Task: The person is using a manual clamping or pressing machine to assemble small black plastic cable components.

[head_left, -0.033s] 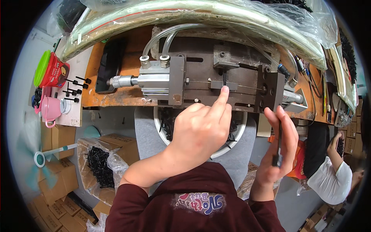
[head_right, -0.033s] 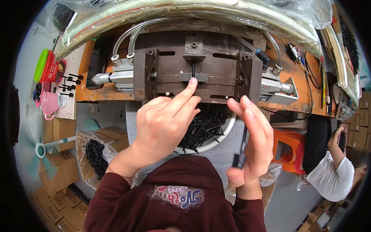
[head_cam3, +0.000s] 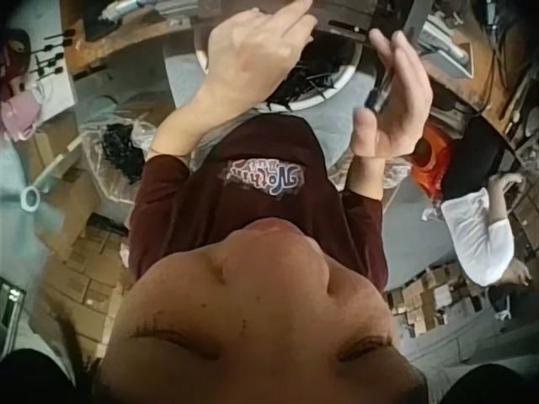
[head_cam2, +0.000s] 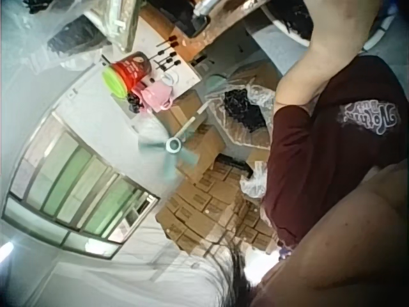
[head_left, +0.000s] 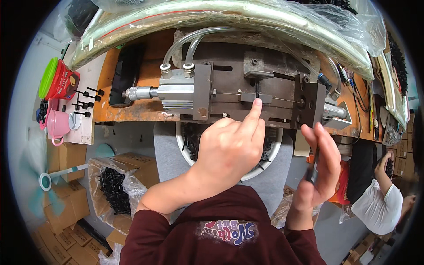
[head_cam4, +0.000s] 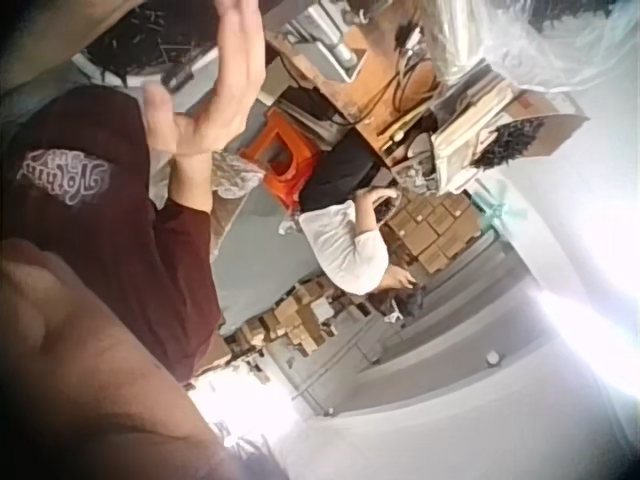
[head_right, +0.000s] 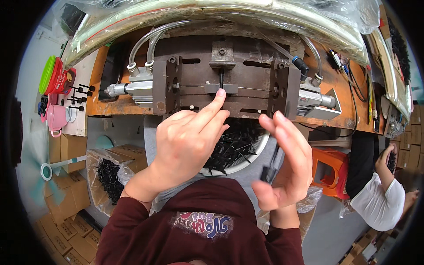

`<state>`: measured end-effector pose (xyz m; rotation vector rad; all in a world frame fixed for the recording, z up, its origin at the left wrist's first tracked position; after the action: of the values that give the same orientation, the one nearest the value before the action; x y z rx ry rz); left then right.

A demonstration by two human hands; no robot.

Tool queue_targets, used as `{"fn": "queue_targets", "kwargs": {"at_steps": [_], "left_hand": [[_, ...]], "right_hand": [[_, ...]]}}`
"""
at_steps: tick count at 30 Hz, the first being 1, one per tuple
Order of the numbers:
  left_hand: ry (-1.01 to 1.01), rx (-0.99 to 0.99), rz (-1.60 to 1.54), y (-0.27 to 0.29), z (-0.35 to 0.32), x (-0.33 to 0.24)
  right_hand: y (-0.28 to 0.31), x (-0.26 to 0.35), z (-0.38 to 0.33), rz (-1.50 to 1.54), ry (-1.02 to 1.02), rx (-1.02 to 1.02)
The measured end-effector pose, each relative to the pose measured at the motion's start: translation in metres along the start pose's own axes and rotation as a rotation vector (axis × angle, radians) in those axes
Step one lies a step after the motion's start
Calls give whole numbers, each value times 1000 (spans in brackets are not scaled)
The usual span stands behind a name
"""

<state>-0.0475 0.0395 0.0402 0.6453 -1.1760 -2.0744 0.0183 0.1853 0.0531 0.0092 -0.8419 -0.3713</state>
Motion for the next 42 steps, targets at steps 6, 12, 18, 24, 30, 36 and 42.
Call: {"fn": "queue_targets", "kwargs": {"at_steps": [6, 12, 18, 24, 30, 36, 42], "left_hand": [[2, 16, -16, 1, 1, 1], [-13, -36, -109, 4, -3, 6], [-122, 283, -475, 9, -38, 4], [-68, 441, -631, -29, -82, 2], [167, 315, -695, -70, -113, 20], [331, 106, -549, -74, -142, 48], [617, -62, -658, -83, -172, 72]], "right_hand": [[-14, 8, 3, -207, -56, 194], [-30, 8, 5, -372, 122, 290], [-46, -10, 13, -485, 53, 382], [-74, -15, 21, -692, 34, 488], [-76, -21, 22, -726, 26, 520], [-53, -10, 8, -356, -24, 330], [15, 92, -45, 237, 215, -178]]}}
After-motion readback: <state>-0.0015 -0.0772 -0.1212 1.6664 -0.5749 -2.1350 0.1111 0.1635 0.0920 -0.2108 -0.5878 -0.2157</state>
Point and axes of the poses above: each hand's wrist, its own z-axis towards the middle knuckle, its own y-axis out of the back of the hand, x = y × z, the point moved 7 cm from there along z, towards the middle knuckle, and after that the axes turned 8 degrees about z, right-handed, at the moved point
